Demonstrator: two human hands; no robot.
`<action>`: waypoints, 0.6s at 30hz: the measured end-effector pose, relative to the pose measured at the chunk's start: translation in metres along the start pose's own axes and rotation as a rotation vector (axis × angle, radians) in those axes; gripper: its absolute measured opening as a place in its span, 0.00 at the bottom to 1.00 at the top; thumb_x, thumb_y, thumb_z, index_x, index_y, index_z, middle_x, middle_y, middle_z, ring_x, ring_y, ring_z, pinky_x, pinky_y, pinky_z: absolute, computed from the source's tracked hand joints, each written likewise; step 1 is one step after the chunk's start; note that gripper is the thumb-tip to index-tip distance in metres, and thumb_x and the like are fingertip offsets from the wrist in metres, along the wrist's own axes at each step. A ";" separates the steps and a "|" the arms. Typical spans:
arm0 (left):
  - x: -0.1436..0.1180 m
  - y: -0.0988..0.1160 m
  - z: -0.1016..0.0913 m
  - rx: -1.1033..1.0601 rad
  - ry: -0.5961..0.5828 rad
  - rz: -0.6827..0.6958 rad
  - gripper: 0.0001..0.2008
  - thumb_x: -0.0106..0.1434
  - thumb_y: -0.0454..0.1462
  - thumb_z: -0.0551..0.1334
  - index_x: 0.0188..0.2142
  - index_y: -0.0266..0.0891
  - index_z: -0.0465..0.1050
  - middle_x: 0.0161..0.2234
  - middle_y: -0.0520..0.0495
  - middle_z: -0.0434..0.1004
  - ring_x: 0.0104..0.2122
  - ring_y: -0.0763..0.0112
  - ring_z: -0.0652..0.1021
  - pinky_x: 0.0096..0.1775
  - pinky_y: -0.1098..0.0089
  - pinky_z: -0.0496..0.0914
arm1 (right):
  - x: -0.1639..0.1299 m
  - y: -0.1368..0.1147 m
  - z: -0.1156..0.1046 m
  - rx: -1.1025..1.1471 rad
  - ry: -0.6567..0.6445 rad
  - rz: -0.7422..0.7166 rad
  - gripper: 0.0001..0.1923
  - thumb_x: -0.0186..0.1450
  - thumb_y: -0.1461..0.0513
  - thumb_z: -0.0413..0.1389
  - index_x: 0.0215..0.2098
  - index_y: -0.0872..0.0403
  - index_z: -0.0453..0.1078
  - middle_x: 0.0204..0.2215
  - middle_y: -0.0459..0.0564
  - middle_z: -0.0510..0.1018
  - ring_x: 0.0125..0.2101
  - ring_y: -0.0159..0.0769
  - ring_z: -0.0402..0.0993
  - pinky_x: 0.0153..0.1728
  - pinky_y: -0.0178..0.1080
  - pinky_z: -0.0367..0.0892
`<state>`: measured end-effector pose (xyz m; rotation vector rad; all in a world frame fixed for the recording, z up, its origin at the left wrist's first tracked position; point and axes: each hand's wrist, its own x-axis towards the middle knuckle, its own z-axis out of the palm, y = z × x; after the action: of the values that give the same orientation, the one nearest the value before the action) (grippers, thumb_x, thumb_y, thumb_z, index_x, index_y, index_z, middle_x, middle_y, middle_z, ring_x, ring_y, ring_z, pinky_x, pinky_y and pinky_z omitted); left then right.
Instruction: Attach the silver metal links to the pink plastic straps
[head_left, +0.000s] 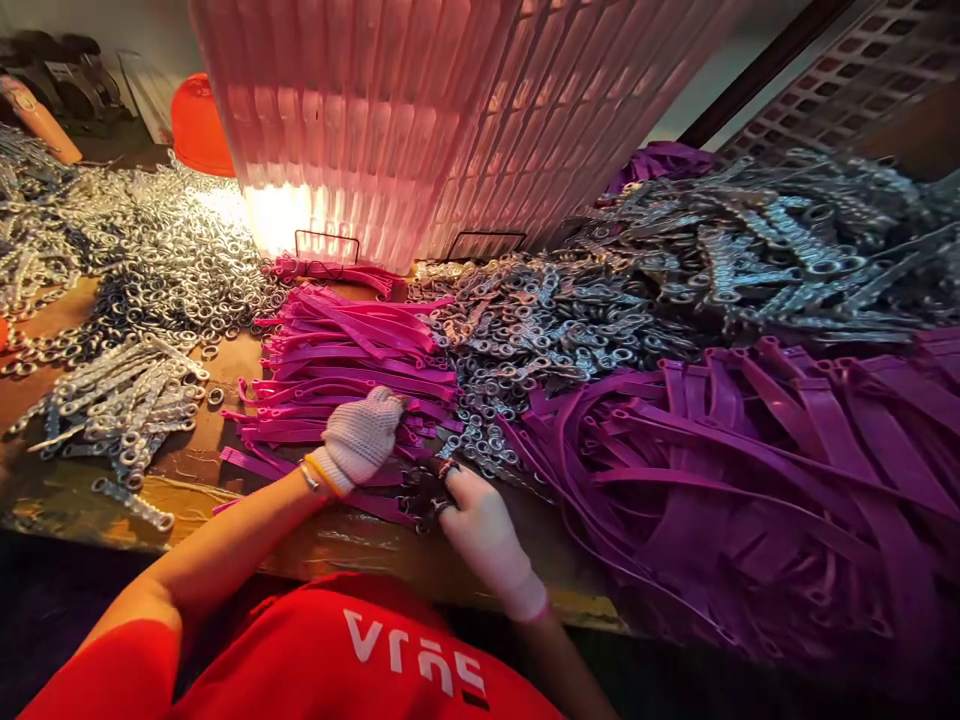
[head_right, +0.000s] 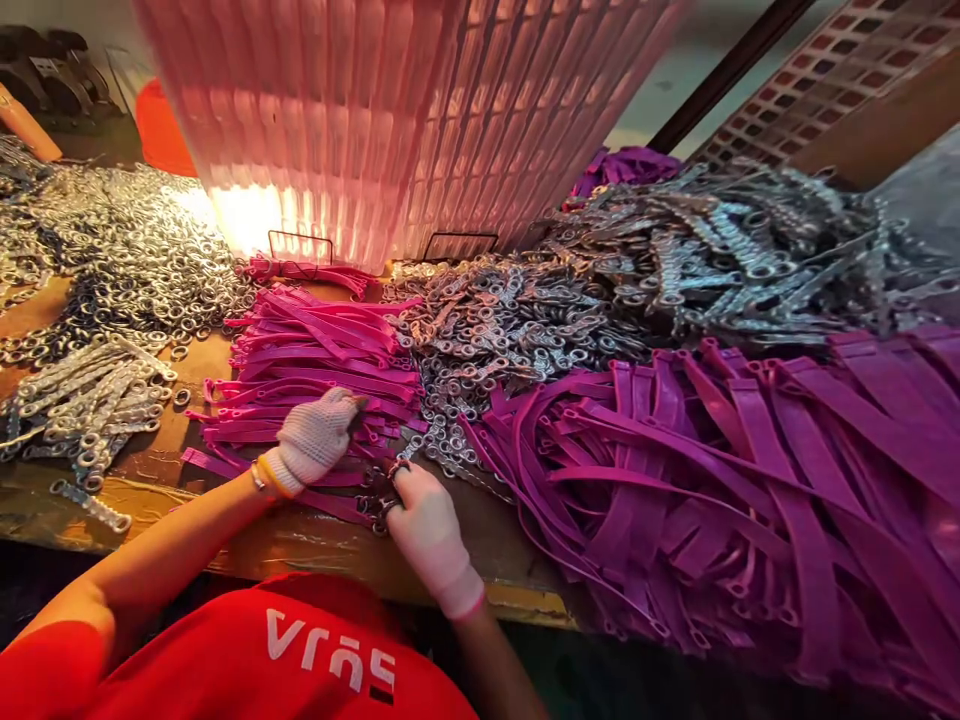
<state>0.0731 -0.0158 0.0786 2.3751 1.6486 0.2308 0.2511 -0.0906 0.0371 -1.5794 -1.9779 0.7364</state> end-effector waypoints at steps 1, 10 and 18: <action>0.005 0.008 0.002 0.043 -0.047 -0.006 0.18 0.72 0.36 0.47 0.54 0.42 0.72 0.46 0.41 0.74 0.33 0.63 0.81 0.32 0.65 0.73 | -0.001 0.000 0.002 0.009 0.011 0.002 0.17 0.52 0.71 0.46 0.33 0.53 0.73 0.36 0.53 0.80 0.40 0.41 0.74 0.47 0.43 0.70; 0.002 0.022 0.027 0.056 -0.070 -0.052 0.14 0.68 0.30 0.49 0.46 0.35 0.71 0.49 0.34 0.69 0.31 0.61 0.81 0.28 0.65 0.73 | -0.031 0.016 0.004 0.163 0.089 0.055 0.21 0.57 0.67 0.48 0.44 0.52 0.75 0.42 0.53 0.81 0.44 0.45 0.77 0.50 0.48 0.72; -0.022 0.022 0.026 0.085 -0.069 0.010 0.21 0.70 0.32 0.46 0.58 0.41 0.66 0.52 0.35 0.70 0.27 0.64 0.80 0.25 0.66 0.73 | -0.033 -0.005 -0.006 0.272 0.151 0.028 0.21 0.62 0.64 0.50 0.52 0.52 0.74 0.47 0.53 0.80 0.48 0.44 0.77 0.51 0.45 0.72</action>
<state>0.0921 -0.0461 0.0605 2.4239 1.6471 0.0818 0.2581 -0.1230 0.0432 -1.4576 -1.6732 0.8323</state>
